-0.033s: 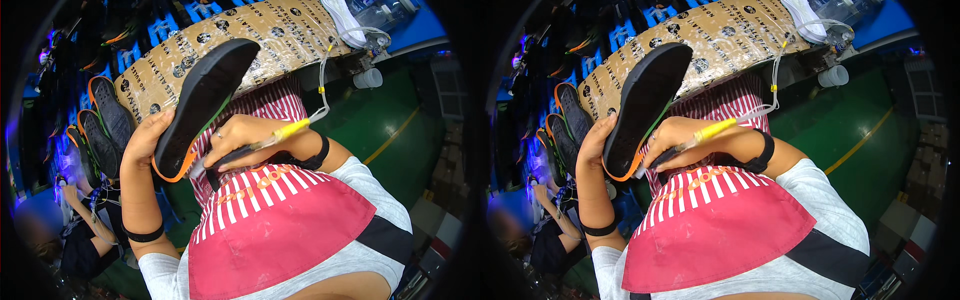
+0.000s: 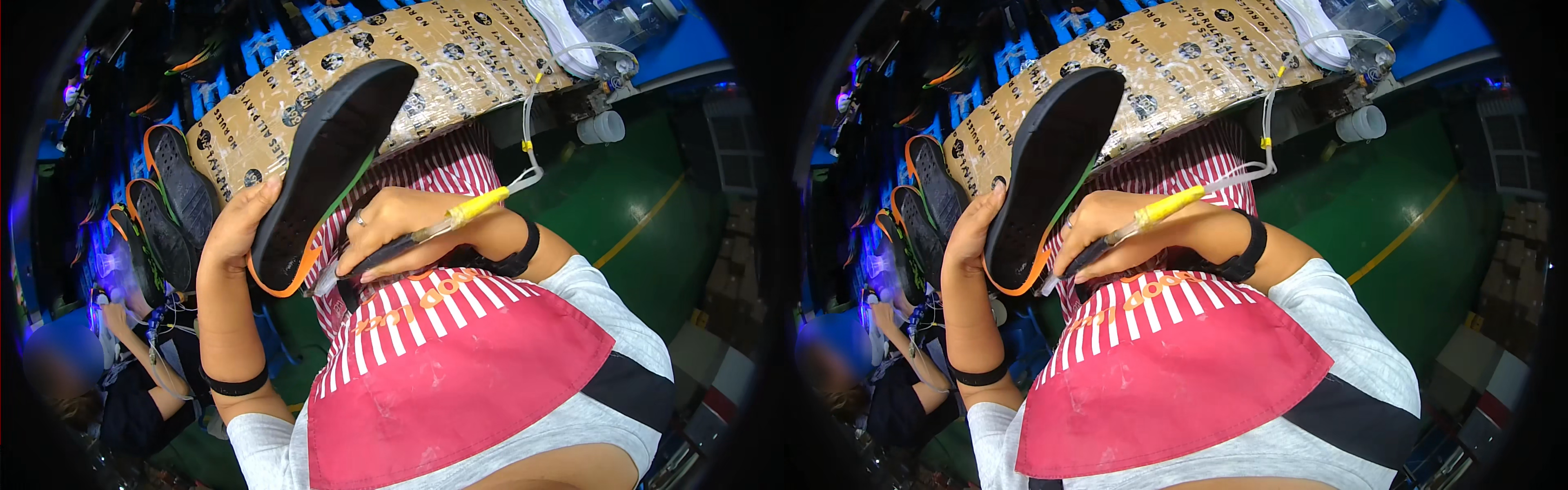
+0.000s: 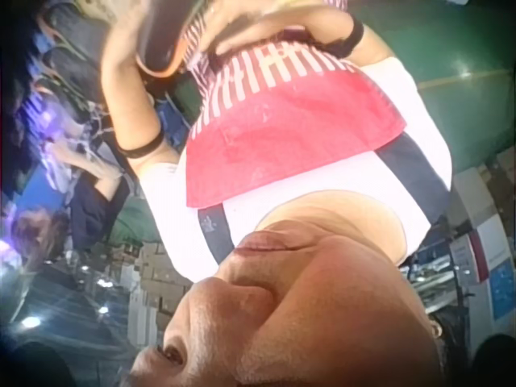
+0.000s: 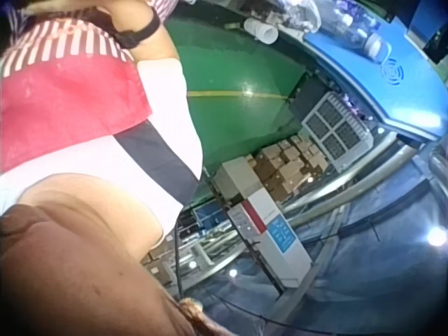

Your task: Applying glue or solvent to the bottom of shoe soles using a manual brush on a factory conveyor line.

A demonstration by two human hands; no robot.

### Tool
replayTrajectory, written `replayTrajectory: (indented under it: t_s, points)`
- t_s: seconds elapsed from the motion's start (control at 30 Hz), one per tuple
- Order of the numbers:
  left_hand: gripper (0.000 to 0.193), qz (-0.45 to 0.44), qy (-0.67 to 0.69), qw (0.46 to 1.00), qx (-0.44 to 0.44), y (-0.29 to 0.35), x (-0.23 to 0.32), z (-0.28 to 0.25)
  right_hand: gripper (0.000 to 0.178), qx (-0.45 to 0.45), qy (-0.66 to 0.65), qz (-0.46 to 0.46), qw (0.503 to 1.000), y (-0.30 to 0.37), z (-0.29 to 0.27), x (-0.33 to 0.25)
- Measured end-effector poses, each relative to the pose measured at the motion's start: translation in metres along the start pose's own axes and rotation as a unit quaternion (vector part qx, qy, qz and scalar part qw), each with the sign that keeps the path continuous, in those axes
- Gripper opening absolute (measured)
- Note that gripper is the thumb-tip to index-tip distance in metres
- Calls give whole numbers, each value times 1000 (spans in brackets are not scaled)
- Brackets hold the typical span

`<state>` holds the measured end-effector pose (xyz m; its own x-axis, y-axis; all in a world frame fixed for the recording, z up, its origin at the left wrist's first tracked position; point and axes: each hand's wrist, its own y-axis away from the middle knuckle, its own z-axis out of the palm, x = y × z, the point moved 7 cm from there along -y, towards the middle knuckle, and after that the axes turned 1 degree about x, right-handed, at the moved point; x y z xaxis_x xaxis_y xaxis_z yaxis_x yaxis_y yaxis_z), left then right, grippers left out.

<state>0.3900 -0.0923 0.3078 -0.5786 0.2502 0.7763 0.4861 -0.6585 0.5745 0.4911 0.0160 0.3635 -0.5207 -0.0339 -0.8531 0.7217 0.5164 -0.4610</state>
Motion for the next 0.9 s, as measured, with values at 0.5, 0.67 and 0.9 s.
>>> replayTrajectory:
  t_s: [0.5, 0.67, 0.9]
  points:
    - [45, 425, 302, 851, -59, 16, 40, -24, 22, 252, 1, 125, 960, 23, -59, 11]
    - [60, 262, 480, 828, -123, -3, -14, -25, 24, 338, -72, 165, 924, 39, -66, 20]
    - [77, 196, 508, 826, -148, -12, -43, 11, 23, 395, -169, 206, 879, 44, -67, 32]
